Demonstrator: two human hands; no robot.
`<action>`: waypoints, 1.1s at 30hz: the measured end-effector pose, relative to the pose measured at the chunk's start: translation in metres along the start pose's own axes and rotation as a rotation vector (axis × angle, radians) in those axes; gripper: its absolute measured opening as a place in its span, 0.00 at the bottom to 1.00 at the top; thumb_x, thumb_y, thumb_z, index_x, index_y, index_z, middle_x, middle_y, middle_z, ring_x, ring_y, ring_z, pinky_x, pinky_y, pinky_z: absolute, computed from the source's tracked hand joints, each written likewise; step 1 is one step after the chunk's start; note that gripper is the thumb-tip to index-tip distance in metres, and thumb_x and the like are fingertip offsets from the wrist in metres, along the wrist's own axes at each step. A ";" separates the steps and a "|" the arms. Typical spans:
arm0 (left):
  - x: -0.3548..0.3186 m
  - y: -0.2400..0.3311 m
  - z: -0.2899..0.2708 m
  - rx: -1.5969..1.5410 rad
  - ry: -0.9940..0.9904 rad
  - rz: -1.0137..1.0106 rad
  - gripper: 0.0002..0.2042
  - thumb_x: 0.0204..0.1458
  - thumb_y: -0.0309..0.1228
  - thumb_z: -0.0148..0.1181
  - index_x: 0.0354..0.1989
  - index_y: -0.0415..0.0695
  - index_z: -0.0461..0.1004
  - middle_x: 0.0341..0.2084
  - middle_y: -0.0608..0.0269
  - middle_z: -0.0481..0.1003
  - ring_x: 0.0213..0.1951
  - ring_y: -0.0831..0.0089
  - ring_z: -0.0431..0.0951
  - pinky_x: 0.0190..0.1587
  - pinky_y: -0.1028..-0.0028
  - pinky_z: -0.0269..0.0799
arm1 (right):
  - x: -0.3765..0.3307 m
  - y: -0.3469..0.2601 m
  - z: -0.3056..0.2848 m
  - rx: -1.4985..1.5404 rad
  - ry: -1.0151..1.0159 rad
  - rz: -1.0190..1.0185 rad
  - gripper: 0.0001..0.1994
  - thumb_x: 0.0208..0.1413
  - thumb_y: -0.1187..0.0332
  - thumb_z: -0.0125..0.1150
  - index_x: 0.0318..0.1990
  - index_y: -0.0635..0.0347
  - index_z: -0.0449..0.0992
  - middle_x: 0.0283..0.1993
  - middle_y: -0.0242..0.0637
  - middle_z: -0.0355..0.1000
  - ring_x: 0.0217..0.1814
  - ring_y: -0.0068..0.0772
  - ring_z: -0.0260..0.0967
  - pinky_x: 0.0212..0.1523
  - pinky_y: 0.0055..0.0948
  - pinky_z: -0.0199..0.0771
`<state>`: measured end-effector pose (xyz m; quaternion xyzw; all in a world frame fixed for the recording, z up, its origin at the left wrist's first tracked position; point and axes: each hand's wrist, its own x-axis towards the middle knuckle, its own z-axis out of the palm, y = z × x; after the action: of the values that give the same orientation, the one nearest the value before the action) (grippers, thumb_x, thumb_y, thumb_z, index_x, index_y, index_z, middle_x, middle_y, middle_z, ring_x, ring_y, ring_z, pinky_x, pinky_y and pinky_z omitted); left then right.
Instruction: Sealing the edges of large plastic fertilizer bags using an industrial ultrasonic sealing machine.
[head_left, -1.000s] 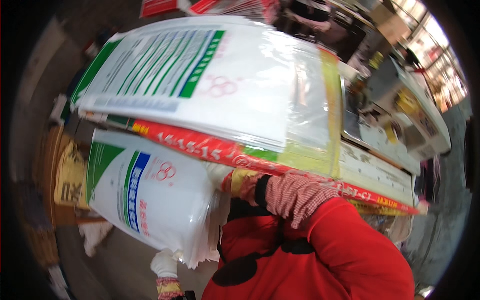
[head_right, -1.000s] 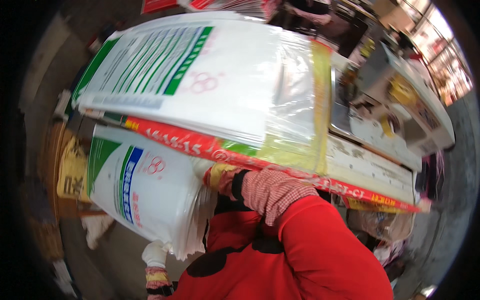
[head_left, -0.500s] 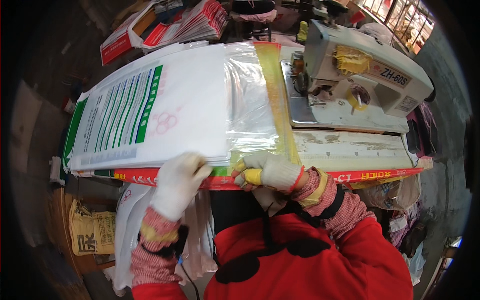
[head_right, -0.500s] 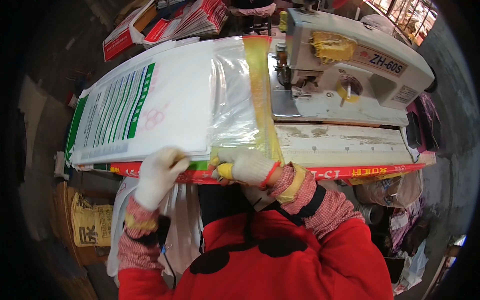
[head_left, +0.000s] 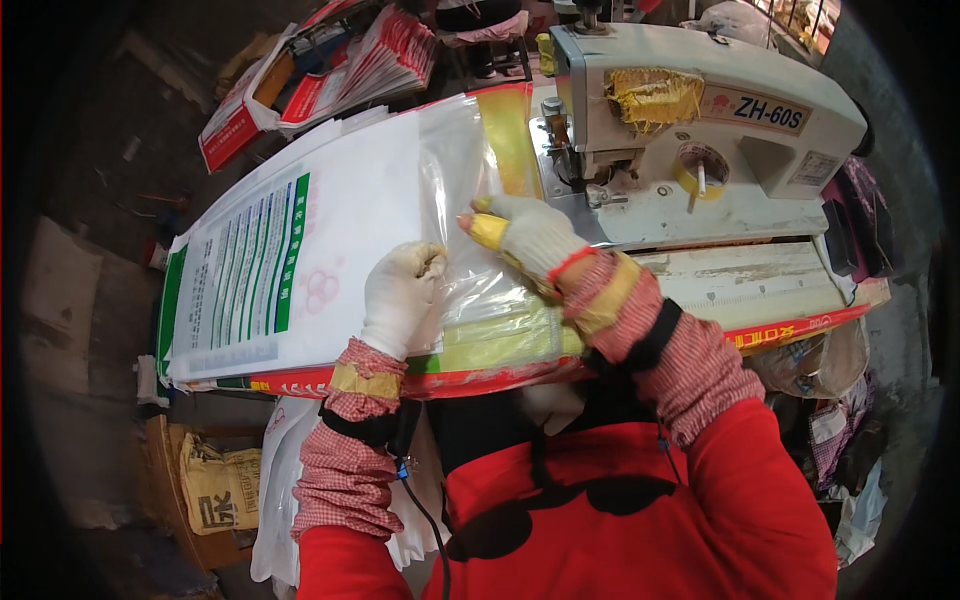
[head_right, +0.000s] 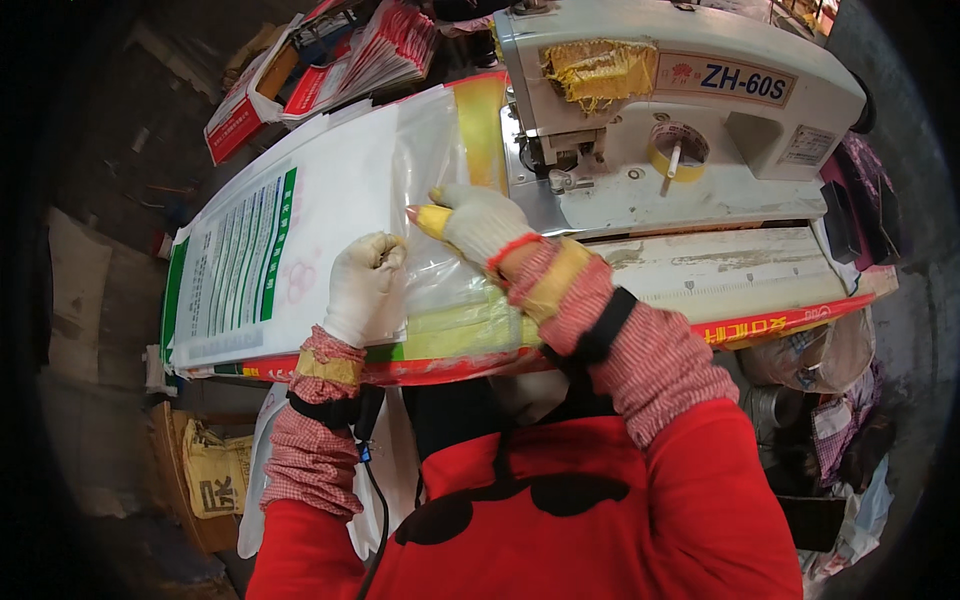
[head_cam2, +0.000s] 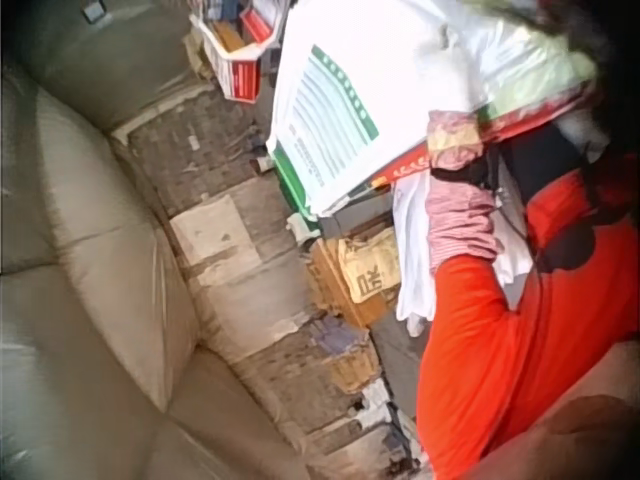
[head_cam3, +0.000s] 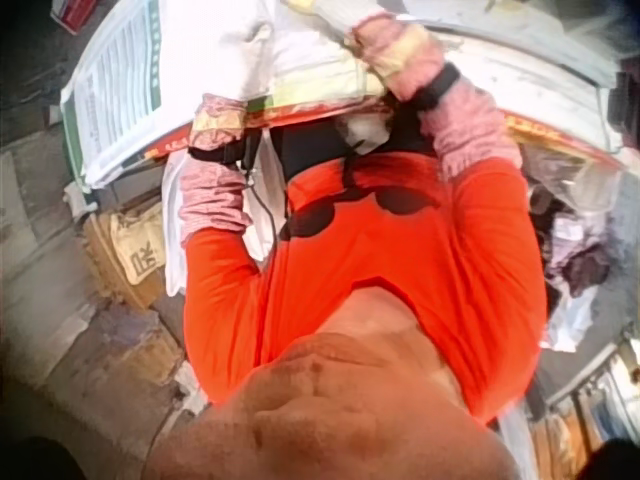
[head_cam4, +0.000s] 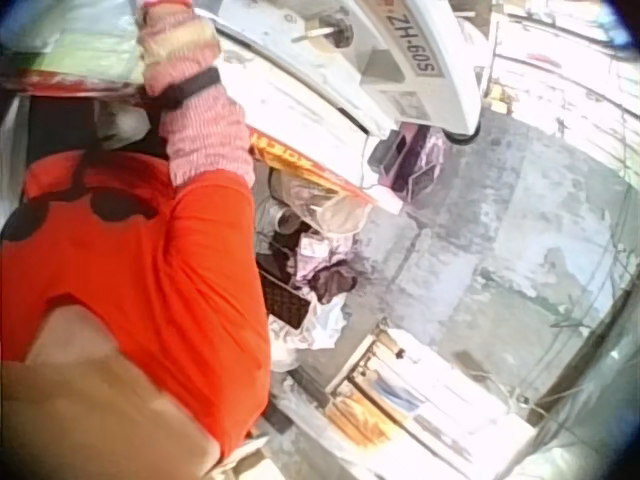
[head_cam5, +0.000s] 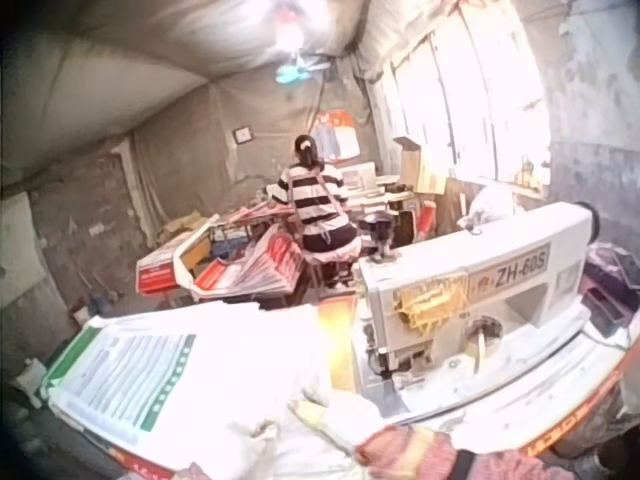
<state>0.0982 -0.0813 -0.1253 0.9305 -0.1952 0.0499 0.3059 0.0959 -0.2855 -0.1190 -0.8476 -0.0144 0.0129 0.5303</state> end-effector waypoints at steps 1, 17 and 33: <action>0.000 0.003 -0.002 0.056 0.023 -0.005 0.08 0.51 0.33 0.56 0.33 0.43 0.77 0.30 0.55 0.76 0.35 0.58 0.76 0.38 0.66 0.71 | 0.008 -0.005 0.005 -0.148 0.018 -0.077 0.29 0.53 0.44 0.53 0.53 0.58 0.73 0.43 0.49 0.75 0.42 0.49 0.73 0.46 0.38 0.70; 0.015 0.015 -0.054 -0.641 0.206 -0.264 0.07 0.53 0.31 0.61 0.28 0.40 0.74 0.23 0.70 0.72 0.28 0.81 0.71 0.33 0.80 0.68 | 0.019 -0.026 0.024 -0.072 0.016 -0.001 0.18 0.49 0.55 0.61 0.37 0.62 0.79 0.34 0.51 0.75 0.35 0.49 0.74 0.38 0.42 0.72; -0.125 0.040 -0.076 -0.605 -0.854 0.342 0.05 0.46 0.23 0.59 0.32 0.40 0.72 0.23 0.61 0.73 0.30 0.65 0.75 0.36 0.69 0.71 | 0.121 -0.010 0.072 1.172 -0.103 0.302 0.16 0.58 0.54 0.51 0.45 0.54 0.75 0.38 0.35 0.74 0.41 0.36 0.70 0.44 0.37 0.71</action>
<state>-0.0300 -0.0244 -0.0680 0.6937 -0.4560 -0.3414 0.4407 0.2142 -0.2118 -0.1426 -0.4056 0.0901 0.1346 0.8996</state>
